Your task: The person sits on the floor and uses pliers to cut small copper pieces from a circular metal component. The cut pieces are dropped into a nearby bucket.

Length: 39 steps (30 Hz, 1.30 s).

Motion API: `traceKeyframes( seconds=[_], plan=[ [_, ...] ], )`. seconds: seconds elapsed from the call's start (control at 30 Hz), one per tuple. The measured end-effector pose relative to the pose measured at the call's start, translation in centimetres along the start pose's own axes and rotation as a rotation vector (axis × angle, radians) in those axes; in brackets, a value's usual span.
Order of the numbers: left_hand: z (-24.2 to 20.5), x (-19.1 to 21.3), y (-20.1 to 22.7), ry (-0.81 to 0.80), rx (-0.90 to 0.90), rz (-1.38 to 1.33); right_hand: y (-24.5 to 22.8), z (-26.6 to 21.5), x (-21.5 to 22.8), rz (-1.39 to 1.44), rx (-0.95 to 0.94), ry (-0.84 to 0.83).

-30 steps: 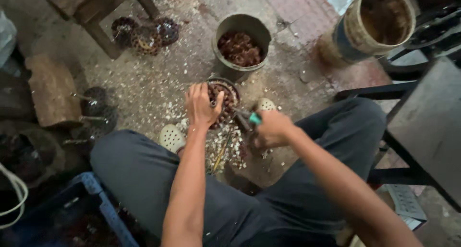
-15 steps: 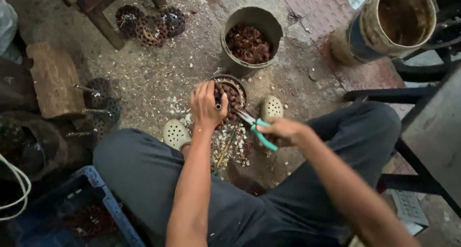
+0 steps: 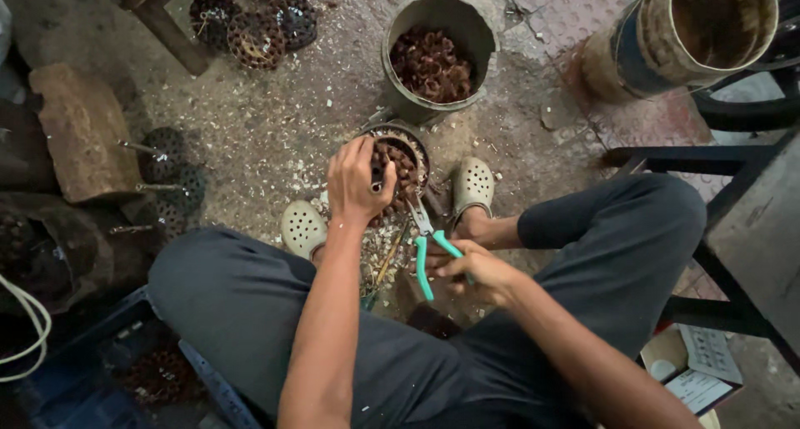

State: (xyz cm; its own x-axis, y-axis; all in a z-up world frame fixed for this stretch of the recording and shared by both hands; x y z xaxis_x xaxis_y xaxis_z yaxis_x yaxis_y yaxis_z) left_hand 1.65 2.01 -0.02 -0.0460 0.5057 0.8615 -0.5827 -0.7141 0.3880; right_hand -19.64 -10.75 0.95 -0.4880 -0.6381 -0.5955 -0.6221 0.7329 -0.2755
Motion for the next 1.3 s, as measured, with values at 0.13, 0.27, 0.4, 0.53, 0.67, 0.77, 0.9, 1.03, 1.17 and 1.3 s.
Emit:
traceKeyframes(
  seconds=[0.13, 0.27, 0.4, 0.53, 0.67, 0.77, 0.9, 1.03, 1.17, 1.3],
  plan=[
    [-0.1, -0.2, -0.1, -0.039, 0.013, -0.002, -1.2, -2.1, 0.2, -0.093, -0.084, 0.118],
    [-0.1, -0.4, -0.3, -0.030, 0.014, 0.004, -3.2, -1.8, 0.7, -0.451, -0.031, 0.103],
    [-0.4, -1.0, -0.5, -0.025, 0.013, 0.006, -5.2, -1.4, 2.1, -0.730, -0.068, 0.140],
    [-0.3, -1.4, -0.7, -0.031, 0.001, 0.035, -7.6, -2.7, 2.8, -0.621, -0.110, 0.114],
    [-0.5, -1.4, -0.6, -0.016, 0.007, 0.054, -10.7, -2.9, 1.9, -0.981, 0.038, 0.003],
    [-0.4, -0.9, -0.2, -0.008, 0.012, 0.041, -11.5, -1.8, 0.2, -1.205, 0.158, -0.026],
    [-0.1, -0.3, 0.0, -0.040, 0.037, 0.015, -10.7, -1.4, -2.4, -1.423, 0.144, 0.038],
    [0.0, 0.5, -0.1, -0.020, 0.030, 0.002, -10.7, -2.8, -2.8, -1.442, 0.034, 0.137],
    [0.2, 0.2, 0.0, -0.023, 0.026, 0.018, -11.4, -2.5, -1.8, -1.422, 0.236, -0.004],
    [-0.1, -0.1, 0.1, -0.044, 0.041, 0.004, -10.8, -0.8, 0.8, -1.416, 0.191, 0.110]
  ],
)
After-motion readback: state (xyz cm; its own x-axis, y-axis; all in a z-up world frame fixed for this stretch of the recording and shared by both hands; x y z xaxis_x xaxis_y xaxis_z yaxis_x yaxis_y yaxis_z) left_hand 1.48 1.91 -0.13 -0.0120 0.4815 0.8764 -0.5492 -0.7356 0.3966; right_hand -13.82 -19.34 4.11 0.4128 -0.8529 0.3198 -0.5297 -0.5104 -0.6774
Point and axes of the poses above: each hand's wrist, its own z-axis towards the middle knuckle, its own x-axis out of the back of the hand, y = z × x, the point moved 4 cm from there along z, towards the middle knuckle, and after that the axes turned 15 degrees about z, right-handed, at the moved point
